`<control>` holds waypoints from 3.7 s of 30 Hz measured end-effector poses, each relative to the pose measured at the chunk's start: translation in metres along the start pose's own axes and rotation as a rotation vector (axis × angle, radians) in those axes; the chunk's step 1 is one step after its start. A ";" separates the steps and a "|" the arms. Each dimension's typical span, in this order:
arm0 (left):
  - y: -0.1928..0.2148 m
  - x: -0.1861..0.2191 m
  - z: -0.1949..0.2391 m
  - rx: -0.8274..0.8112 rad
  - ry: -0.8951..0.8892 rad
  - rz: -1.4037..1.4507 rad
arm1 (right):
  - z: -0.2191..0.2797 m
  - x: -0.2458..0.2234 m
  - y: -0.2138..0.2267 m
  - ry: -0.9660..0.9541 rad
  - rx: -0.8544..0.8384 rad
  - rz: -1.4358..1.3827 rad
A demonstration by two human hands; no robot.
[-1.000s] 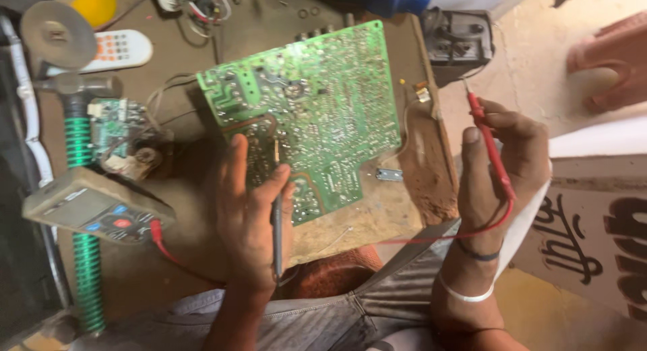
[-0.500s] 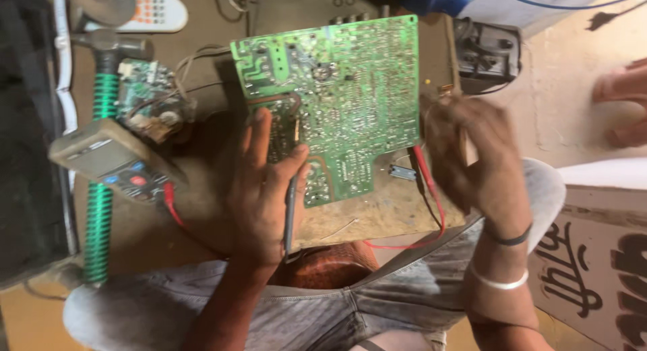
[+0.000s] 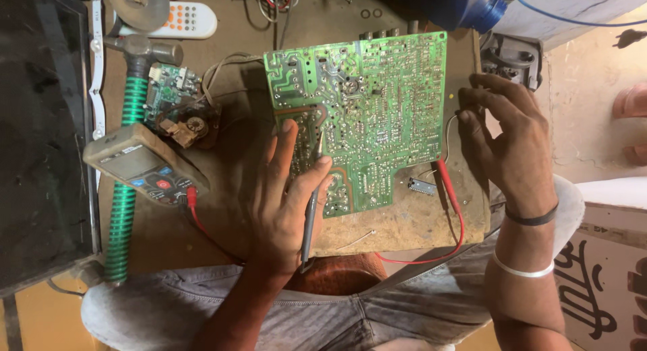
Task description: The person uses a multimeter to probe multiple points on a green circuit board, moving the probes across different traces and components. The person also briefly handles a small electronic component with both hands while continuing to test the board.
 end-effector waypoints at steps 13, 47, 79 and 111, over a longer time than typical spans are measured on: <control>-0.002 0.003 -0.001 -0.007 0.026 -0.026 | 0.013 -0.018 0.003 -0.103 0.181 -0.242; 0.014 -0.007 0.026 0.222 0.010 0.165 | 0.059 -0.135 -0.053 -0.083 0.120 -0.658; 0.013 0.003 0.008 0.039 -0.177 0.187 | 0.103 -0.117 -0.068 -0.344 0.247 -0.696; 0.016 0.001 0.004 -0.003 -0.129 0.228 | 0.080 -0.133 -0.060 -0.185 0.209 -0.525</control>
Point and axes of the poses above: each hand's wrist, its own z-axis away from the middle knuckle, its own y-axis out of the back of the hand, x = y × z, the point moved 1 cm from there along -z, towards the middle knuckle, and after that the axes turned 13 degrees about x, right-handed, at the moved point
